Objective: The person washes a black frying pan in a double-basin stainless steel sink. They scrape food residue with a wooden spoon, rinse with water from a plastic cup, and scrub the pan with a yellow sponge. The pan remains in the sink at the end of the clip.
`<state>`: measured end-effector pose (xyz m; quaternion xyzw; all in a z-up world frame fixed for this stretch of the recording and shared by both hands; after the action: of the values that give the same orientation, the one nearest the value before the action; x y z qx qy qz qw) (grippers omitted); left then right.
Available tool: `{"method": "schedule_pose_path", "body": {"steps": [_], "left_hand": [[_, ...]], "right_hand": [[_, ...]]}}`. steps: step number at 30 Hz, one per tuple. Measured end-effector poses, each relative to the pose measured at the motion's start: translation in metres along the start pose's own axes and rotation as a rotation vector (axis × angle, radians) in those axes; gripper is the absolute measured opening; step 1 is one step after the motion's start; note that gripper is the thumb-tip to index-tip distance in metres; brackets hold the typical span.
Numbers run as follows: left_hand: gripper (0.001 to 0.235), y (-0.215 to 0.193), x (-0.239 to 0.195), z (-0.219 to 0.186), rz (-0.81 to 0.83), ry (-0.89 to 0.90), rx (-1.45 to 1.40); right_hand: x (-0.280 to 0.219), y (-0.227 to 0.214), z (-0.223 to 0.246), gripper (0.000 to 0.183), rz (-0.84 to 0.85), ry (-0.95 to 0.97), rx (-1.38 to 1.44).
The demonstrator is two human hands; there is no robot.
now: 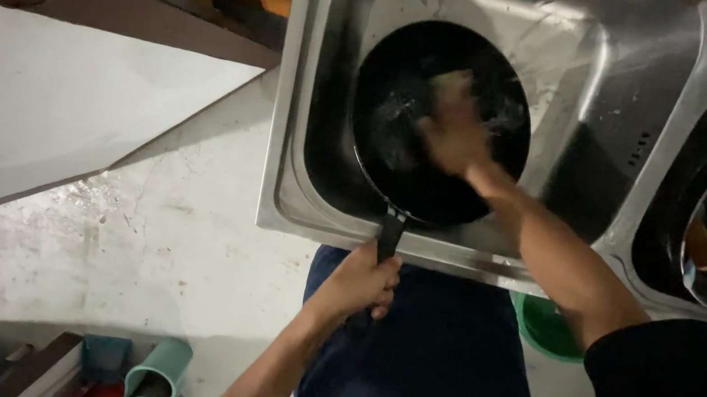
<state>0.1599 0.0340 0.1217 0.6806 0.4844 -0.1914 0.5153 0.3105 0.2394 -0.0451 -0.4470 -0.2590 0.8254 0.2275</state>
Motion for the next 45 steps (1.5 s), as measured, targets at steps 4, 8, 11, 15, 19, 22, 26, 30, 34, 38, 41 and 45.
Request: {"method": "schedule_pose_path", "body": {"steps": [4, 8, 11, 15, 19, 22, 26, 30, 34, 38, 41, 45], "left_hand": [[0.010, -0.003, 0.001, -0.004, 0.006, -0.016, -0.059], [0.020, -0.009, 0.006, -0.012, 0.049, 0.007, 0.044], [0.012, -0.001, -0.002, -0.015, 0.043, -0.021, 0.042], [0.012, -0.009, -0.001, -0.013, -0.039, -0.017, 0.066], [0.016, -0.006, -0.004, -0.017, -0.083, 0.059, 0.185], [0.022, 0.010, -0.025, -0.055, -0.162, 0.068, 0.375], [0.032, 0.017, -0.037, -0.061, -0.359, 0.041, 0.744], [0.048, 0.031, -0.044, -0.062, -0.521, 0.165, 1.324], [0.060, 0.045, -0.058, -0.070, -0.638, 0.074, 1.615], [0.060, 0.043, -0.065, -0.070, -0.668, 0.075, 1.627], [0.043, 0.038, -0.064, -0.062, -0.643, 0.071, 1.677], [0.029, 0.032, -0.064, -0.056, -0.685, 0.164, 1.528]], "right_hand": [[-0.036, 0.020, 0.011, 0.070, 0.109, -0.760, 0.085], [0.000, -0.012, -0.007, 0.065, 0.247, -0.283, -0.098], [0.036, 0.033, -0.018, 0.072, -0.119, -0.158, -0.075], [-0.024, 0.058, 0.025, 0.045, 0.199, -0.514, 0.233], [-0.128, -0.006, 0.038, 0.046, 0.249, -0.415, 0.392], [-0.161, -0.041, 0.021, 0.042, 0.342, 0.050, 0.519], [-0.161, -0.017, -0.084, 0.037, -0.098, -0.072, 0.988], [-0.175, -0.010, -0.092, 0.033, -0.394, -0.054, 1.401], [-0.182, 0.014, -0.090, 0.033, -0.520, 0.021, 1.431], [-0.188, 0.015, -0.079, 0.033, -0.501, 0.088, 1.418], [-0.193, 0.015, -0.078, 0.033, -0.463, 0.094, 1.448], [-0.224, 0.012, -0.068, 0.034, -0.604, 0.137, 1.350]]}}
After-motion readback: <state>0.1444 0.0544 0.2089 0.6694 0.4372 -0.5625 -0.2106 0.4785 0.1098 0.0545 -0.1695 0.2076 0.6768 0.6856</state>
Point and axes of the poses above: each hand's wrist, its own x-axis towards the middle knuckle, its own y-axis out of the palm, z = x × y, the point moved 2 cm from there along x, towards the middle knuckle, and after that the axes turned 12 degrees about z, right-handed, at the moved point
